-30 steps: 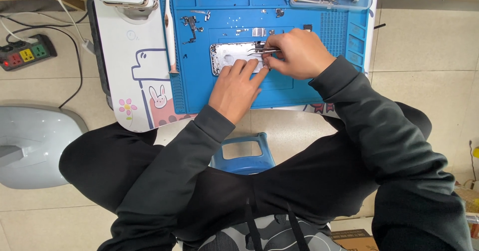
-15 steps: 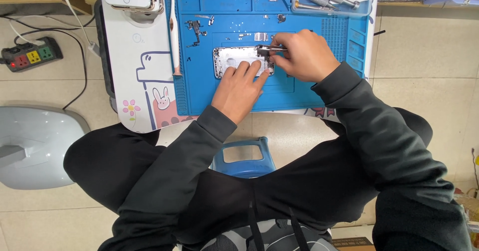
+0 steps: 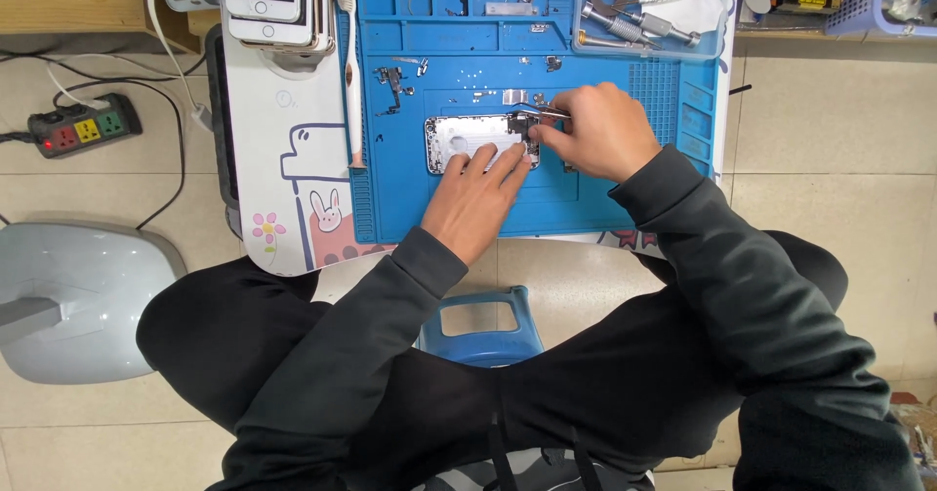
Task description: Inspecting and disassembling a smartphone motherboard using precision tools on a repair mat.
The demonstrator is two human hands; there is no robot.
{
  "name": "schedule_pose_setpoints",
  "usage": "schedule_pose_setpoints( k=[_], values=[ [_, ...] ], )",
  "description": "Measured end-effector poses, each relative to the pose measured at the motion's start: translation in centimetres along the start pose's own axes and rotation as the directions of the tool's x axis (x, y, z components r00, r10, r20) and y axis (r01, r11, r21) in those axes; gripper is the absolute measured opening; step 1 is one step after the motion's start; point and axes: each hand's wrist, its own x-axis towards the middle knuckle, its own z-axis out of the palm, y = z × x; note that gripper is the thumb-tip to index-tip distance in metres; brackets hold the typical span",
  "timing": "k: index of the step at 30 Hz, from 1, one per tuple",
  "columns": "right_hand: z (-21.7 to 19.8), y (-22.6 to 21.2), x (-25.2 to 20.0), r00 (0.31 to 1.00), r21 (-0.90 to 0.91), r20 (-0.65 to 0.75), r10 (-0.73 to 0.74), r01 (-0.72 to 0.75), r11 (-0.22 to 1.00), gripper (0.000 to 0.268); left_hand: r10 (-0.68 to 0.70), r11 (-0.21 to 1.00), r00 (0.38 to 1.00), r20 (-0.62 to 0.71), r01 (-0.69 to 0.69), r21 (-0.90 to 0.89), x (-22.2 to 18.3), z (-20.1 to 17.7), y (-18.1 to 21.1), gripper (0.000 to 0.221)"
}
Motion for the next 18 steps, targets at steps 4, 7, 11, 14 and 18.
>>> schedule_pose_setpoints(
  k=[4, 7, 11, 14, 18],
  values=[
    [-0.5, -0.8, -0.3, 1.0, 0.012, 0.008, 0.014, -0.014, 1.0, 0.025, 0.009, 1.0, 1.0, -0.03, -0.009, -0.011, 0.0, 0.4, -0.1, 0.045],
    [-0.4, -1.1, -0.2, 1.0, -0.017, -0.001, 0.02, -0.02, 1.0, 0.026, 0.021, 0.999, 1.0, -0.018, -0.022, -0.031, -0.1, 0.6, -0.3, 0.046],
    [-0.1, -1.4, -0.1, 0.999, -0.099, -0.033, 0.027, -0.03, 0.995, 0.026, 0.032, 0.999, 0.999, -0.027, -0.033, -0.041, -0.3, 0.2, -0.4, 0.047],
    [0.3, -1.4, -0.1, 0.998, -0.124, -0.042, 0.035, -0.04, 0.991, 0.027, 0.033, 0.998, 0.998, -0.044, -0.035, -0.048, -0.2, 0.1, -0.5, 0.041],
    [0.5, -1.3, -0.3, 0.997, -0.114, -0.052, 0.049, -0.054, 0.992, 0.027, 0.046, 0.999, 0.997, -0.054, -0.045, 0.022, -0.1, -0.3, -0.2, 0.041]
  ],
)
